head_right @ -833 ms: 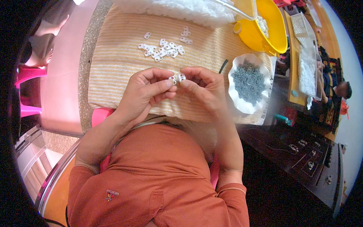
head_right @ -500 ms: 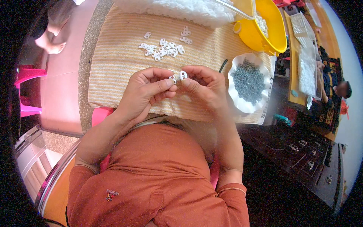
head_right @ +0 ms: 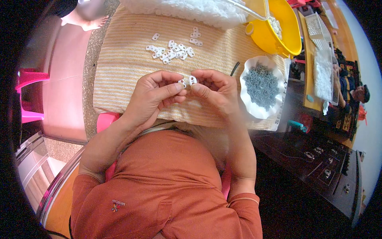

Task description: Assembling small white plastic components by hand and using a thin tool at a workbench.

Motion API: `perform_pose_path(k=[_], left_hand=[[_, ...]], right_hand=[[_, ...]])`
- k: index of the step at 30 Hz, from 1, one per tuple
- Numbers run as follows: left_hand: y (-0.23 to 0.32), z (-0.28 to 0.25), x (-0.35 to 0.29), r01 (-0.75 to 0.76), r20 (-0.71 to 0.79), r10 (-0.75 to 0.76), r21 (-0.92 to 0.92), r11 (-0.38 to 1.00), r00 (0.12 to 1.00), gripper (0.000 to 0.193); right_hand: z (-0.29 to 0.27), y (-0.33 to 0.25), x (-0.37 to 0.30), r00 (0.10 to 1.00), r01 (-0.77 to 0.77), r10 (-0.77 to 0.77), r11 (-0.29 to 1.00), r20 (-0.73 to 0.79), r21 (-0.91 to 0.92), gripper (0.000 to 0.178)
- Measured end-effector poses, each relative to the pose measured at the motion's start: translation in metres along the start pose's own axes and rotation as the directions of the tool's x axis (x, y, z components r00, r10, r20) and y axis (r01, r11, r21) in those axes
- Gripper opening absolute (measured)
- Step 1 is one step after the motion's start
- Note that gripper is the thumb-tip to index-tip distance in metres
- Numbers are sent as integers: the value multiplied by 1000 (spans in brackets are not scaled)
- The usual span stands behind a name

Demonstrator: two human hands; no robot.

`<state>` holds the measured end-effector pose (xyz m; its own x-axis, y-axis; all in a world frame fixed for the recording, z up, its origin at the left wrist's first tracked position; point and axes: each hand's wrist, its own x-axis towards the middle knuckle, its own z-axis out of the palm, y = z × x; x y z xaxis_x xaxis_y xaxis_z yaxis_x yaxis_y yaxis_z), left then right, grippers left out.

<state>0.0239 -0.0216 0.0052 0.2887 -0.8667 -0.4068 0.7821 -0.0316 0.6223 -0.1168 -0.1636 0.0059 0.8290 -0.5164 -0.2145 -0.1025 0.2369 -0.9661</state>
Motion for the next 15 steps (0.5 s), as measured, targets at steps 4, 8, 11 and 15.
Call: perform_pose_path(k=[4, 8, 11, 15], left_hand=[[-1, 0, 0, -5, 3, 5, 6, 1000, 1000, 16], [-2, -1, 1, -9, 7, 9, 12, 1000, 1000, 16], [-3, -1, 1, -15, 15, 14, 15, 1000, 1000, 16], [-4, -1, 1, -24, 23, 23, 19, 1000, 999, 15]], right_hand=[[2, -2, 0, 1000, 7, -7, 1000, 19, -16, 28], [0, 0, 1, 999, 31, -30, 999, 32, -29, 30], [2, 0, 0, 999, 32, -30, 999, 35, -39, 30], [3, 0, 0, 999, 36, -34, 998, 34, -58, 29]])
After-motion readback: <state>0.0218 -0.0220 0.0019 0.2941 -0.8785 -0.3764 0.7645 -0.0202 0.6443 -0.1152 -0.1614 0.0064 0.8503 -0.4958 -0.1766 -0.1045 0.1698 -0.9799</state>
